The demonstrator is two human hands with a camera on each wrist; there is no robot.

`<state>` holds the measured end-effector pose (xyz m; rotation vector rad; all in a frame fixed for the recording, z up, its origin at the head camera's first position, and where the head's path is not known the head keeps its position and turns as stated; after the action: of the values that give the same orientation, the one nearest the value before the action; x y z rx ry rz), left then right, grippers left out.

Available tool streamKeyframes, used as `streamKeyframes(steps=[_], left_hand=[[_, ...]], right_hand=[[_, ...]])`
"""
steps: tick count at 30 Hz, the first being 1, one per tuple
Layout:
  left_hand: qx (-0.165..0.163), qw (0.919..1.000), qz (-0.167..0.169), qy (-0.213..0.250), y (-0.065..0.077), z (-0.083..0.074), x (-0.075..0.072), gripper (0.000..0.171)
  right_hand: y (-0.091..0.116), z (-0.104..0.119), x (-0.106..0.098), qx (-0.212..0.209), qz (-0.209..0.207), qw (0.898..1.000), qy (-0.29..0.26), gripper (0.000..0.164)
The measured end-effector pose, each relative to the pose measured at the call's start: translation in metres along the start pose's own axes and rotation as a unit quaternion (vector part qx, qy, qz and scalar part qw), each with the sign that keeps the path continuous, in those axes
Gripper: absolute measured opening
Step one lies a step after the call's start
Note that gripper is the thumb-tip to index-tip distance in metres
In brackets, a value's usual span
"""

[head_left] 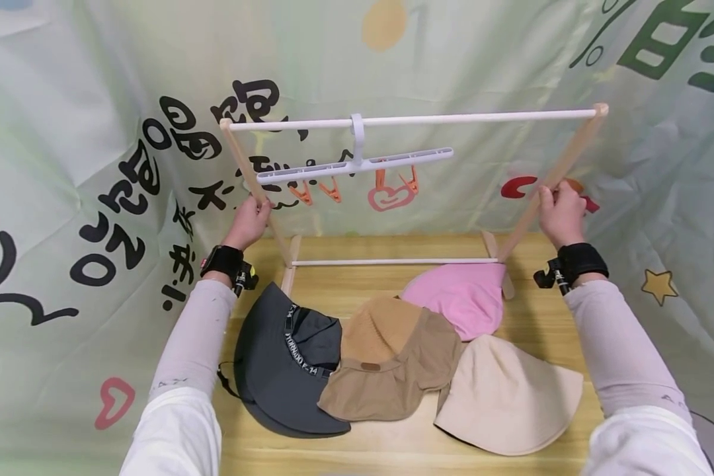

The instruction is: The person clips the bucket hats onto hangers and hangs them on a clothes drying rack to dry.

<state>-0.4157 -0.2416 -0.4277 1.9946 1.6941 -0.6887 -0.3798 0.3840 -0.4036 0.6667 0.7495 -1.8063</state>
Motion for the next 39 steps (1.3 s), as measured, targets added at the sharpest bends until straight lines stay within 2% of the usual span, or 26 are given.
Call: streamKeyframes(steps=[6,10,13,15,18,21,24,26,28,33,36,39], left_hand=[[-0.011,0.9997,-0.018,-0.013,0.004,0.002,-0.006,0.04],[0.003,0.9989,-0.04,-0.027,0.004,-0.004,-0.004,0.039],[0.02,0.9962,-0.079,-0.029,0.006,-0.01,-0.002,0.037],[0.019,0.9931,-0.111,-0.033,0.01,-0.013,0.0,0.043],[0.021,0.9857,-0.159,-0.051,0.019,-0.017,0.006,0.059],[0.039,0.9744,-0.21,-0.069,0.034,-0.024,0.016,0.07],[0.064,0.9611,-0.263,-0.055,0.051,-0.032,0.028,0.072],[0.082,0.9568,-0.277,-0.034,0.058,-0.041,0.039,0.068],[0.098,0.9575,-0.271,-0.014,0.064,-0.051,0.052,0.063],[0.156,0.9642,-0.212,0.035,0.069,-0.086,0.092,0.054],[0.183,0.9648,-0.174,0.073,0.065,-0.111,0.116,0.055],[0.196,0.9639,-0.126,0.129,0.054,-0.134,0.138,0.055]], right_hand=[[0.002,0.008,0.005,0.002,0.014,1.0,-0.009,0.049],[0.003,0.012,-0.001,-0.001,0.018,1.0,-0.013,0.05],[0.006,0.01,-0.003,-0.01,0.034,0.999,-0.027,0.051],[0.01,0.004,-0.001,-0.009,0.057,0.997,-0.055,0.055],[0.021,-0.01,0.007,0.005,0.079,0.993,-0.093,0.069],[0.033,-0.029,0.02,0.027,0.083,0.991,-0.107,0.08],[0.046,-0.048,0.035,0.044,0.069,0.991,-0.103,0.083],[0.055,-0.06,0.044,0.054,0.058,0.991,-0.109,0.082],[0.065,-0.071,0.052,0.063,0.051,0.99,-0.113,0.08],[0.087,-0.097,0.074,0.076,0.068,0.989,-0.11,0.077],[0.096,-0.109,0.086,0.081,0.074,0.988,-0.112,0.077],[0.103,-0.116,0.098,0.088,0.08,0.987,-0.11,0.076]])
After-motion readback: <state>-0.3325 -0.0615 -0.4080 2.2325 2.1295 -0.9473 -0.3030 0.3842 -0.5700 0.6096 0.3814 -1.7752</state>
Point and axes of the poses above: each hand's wrist, its own y-axis away from the middle knuckle, its own x-axis out of the palm, z = x × y, the point moved 3 cm from there along -y, towards the middle knuckle, and after that the axes turned 7 degrees about z, right-handed, at the moved point
